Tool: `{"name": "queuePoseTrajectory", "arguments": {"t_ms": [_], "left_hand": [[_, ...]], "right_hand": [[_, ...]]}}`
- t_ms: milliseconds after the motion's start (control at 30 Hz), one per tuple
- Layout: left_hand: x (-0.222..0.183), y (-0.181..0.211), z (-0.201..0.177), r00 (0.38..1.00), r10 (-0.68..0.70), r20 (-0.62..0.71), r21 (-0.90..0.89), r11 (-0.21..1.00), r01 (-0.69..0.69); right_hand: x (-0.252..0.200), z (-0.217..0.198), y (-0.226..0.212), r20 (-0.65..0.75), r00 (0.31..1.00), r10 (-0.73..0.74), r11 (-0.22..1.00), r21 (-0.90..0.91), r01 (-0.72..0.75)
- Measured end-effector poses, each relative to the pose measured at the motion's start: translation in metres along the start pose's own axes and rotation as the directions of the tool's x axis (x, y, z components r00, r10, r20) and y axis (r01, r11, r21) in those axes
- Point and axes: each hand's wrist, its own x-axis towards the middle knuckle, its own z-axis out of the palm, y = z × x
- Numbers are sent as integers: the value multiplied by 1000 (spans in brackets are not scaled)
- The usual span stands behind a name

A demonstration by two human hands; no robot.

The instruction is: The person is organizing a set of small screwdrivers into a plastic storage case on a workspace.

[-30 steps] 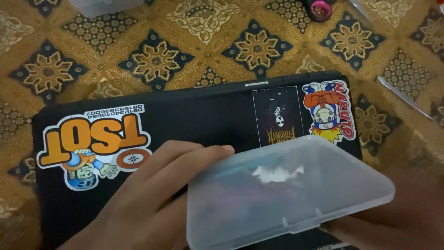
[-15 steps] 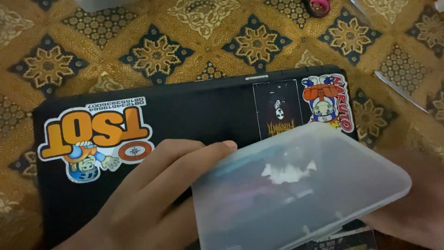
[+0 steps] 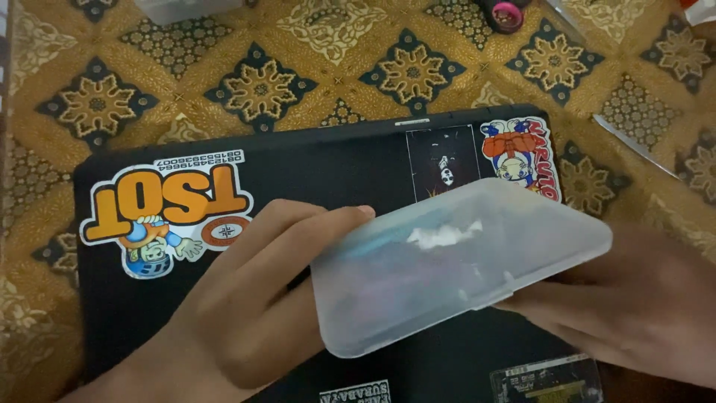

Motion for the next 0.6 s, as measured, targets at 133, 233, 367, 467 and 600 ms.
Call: {"name": "queuePoseTrajectory", "arguments": {"t_ms": [133,233,367,467,600], "left_hand": [[-7,-5,7,1000,-27,-8,9,1000,27],[-4,-5,6,1000,-17,-17,5,1000,17],[-2,-7,6,999,13,-34,-3,1000,-13],[0,-2,-1,1000,-8,4,-8,1000,8],[3,-2,-3,1000,8,1,-11,1000,-8]], "right_hand": [[0,3,11,407,777,480,-276,911,-306],[-4,20,30,454,803,386,-587,792,-166],[1,24,33,459,875,157,-830,542,-135],[-1,18,31,519,821,238,-839,536,-95],[2,16,34,525,812,255,-814,570,-113]]}}
